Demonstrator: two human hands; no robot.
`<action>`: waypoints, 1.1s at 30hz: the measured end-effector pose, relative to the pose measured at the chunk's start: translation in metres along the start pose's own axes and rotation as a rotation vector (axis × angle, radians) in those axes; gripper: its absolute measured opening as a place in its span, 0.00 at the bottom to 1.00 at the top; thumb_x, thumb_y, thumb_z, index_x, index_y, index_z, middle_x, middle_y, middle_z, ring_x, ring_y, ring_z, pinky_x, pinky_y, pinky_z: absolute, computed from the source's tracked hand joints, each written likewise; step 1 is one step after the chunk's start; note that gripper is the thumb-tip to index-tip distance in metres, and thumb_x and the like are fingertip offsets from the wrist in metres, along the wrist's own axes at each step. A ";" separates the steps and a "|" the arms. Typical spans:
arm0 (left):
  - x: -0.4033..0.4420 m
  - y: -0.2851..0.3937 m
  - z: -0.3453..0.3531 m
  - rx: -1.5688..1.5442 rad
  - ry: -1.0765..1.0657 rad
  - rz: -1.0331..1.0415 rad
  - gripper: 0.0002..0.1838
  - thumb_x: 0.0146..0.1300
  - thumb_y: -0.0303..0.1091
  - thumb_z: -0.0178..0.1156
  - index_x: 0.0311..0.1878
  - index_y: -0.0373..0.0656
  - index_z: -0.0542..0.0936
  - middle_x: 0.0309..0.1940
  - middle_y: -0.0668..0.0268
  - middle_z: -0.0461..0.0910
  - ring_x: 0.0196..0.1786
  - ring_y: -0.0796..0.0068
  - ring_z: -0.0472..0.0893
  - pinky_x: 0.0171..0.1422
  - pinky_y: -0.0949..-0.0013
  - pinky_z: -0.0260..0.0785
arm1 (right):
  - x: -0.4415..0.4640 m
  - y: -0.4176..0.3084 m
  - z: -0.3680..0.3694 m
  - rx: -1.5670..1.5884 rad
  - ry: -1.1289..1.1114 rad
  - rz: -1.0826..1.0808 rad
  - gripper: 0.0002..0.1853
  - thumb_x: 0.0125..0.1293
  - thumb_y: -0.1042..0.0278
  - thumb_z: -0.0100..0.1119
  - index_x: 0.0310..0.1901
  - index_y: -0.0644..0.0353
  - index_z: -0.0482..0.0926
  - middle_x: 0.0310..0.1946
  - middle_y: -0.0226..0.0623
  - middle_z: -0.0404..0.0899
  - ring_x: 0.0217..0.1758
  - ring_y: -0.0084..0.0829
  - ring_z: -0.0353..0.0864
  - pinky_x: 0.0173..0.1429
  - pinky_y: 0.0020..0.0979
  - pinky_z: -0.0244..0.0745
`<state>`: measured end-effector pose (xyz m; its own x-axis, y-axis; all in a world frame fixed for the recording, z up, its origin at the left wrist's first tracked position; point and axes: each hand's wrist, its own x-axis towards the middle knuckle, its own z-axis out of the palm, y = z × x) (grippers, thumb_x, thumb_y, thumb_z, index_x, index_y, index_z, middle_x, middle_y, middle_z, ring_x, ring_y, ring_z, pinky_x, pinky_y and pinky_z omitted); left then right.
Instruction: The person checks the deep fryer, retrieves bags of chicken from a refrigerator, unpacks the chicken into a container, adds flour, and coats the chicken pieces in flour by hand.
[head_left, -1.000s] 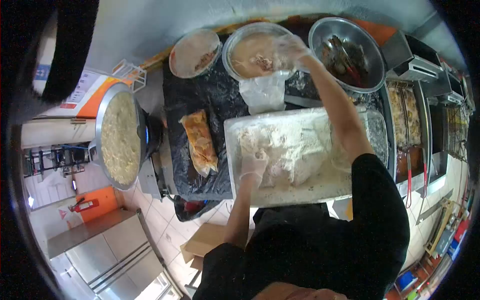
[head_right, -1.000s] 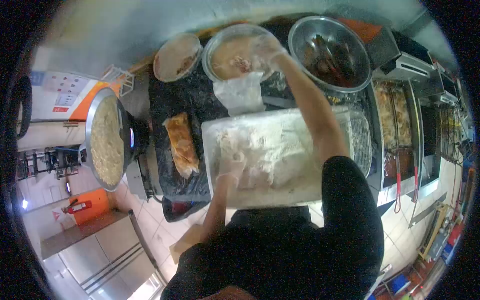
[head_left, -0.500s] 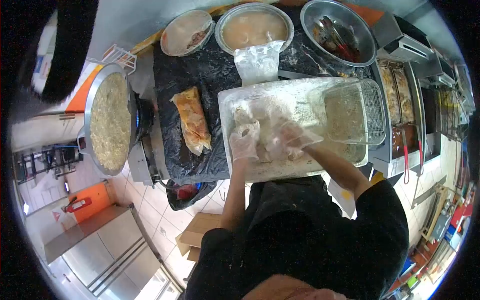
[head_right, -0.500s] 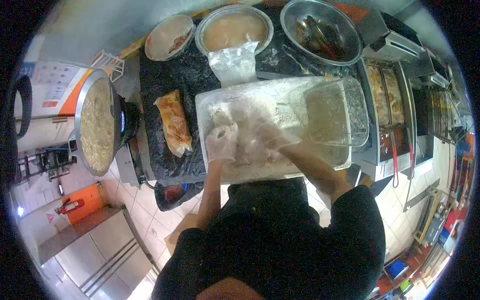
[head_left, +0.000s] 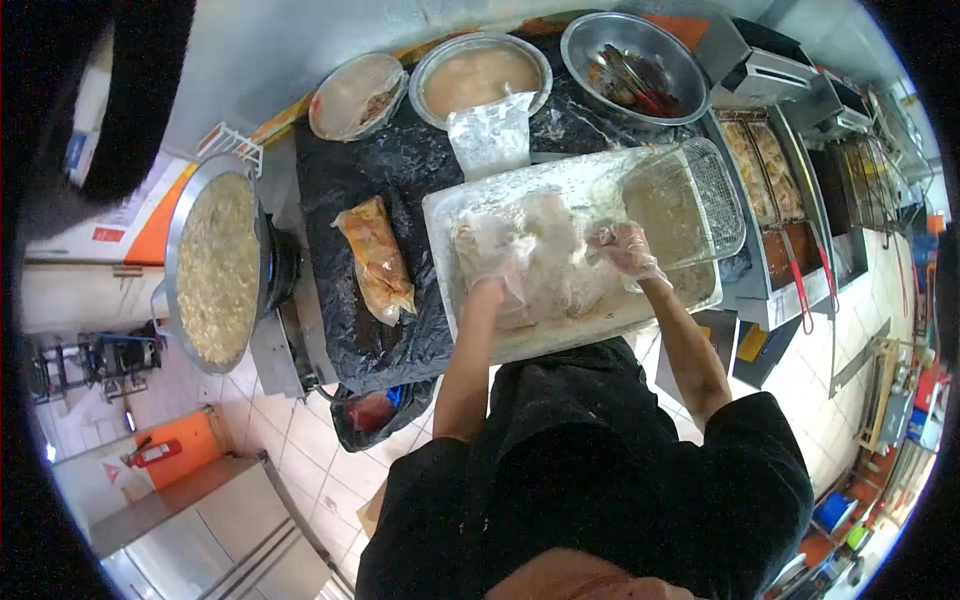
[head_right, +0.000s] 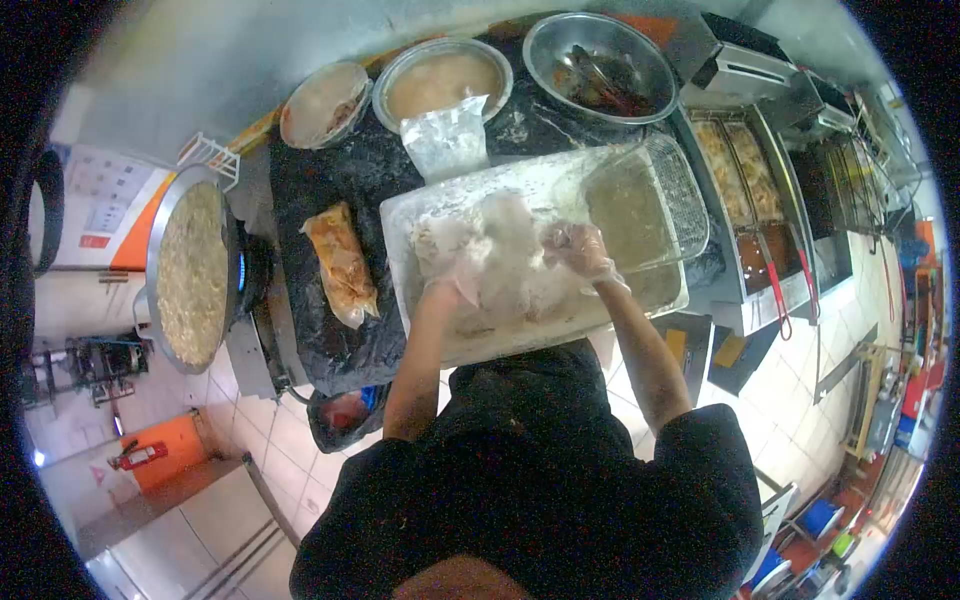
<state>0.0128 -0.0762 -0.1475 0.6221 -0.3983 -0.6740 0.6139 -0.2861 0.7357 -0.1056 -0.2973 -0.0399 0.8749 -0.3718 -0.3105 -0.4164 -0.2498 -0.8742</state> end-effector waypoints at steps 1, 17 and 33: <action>0.004 -0.003 0.000 -0.176 -0.140 -0.044 0.29 0.56 0.33 0.59 0.61 0.34 0.66 0.45 0.58 0.78 0.43 0.67 0.79 0.40 0.67 0.73 | -0.002 -0.006 0.003 0.112 0.003 0.001 0.17 0.52 0.72 0.70 0.45 0.62 0.79 0.28 0.32 0.81 0.30 0.20 0.77 0.35 0.25 0.74; -0.109 0.068 0.009 1.025 0.157 0.095 0.42 0.51 0.58 0.63 0.58 0.30 0.70 0.53 0.46 0.76 0.56 0.53 0.77 0.59 0.61 0.69 | 0.031 -0.065 -0.048 -0.741 -0.228 -0.112 0.15 0.62 0.65 0.55 0.49 0.57 0.73 0.43 0.34 0.78 0.42 0.33 0.79 0.45 0.33 0.76; -0.101 0.009 0.013 1.116 -0.049 -0.435 0.28 0.53 0.55 0.58 0.46 0.39 0.81 0.45 0.47 0.80 0.51 0.50 0.79 0.55 0.58 0.71 | 0.393 -0.173 0.043 -0.394 -0.047 -0.452 0.16 0.62 0.62 0.56 0.49 0.60 0.76 0.42 0.36 0.80 0.42 0.33 0.80 0.48 0.35 0.74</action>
<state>-0.0504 -0.0497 -0.0721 0.4331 -0.1067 -0.8950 -0.0073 -0.9933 0.1149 0.3213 -0.3617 -0.0271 0.9928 -0.1140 0.0360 -0.0529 -0.6896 -0.7223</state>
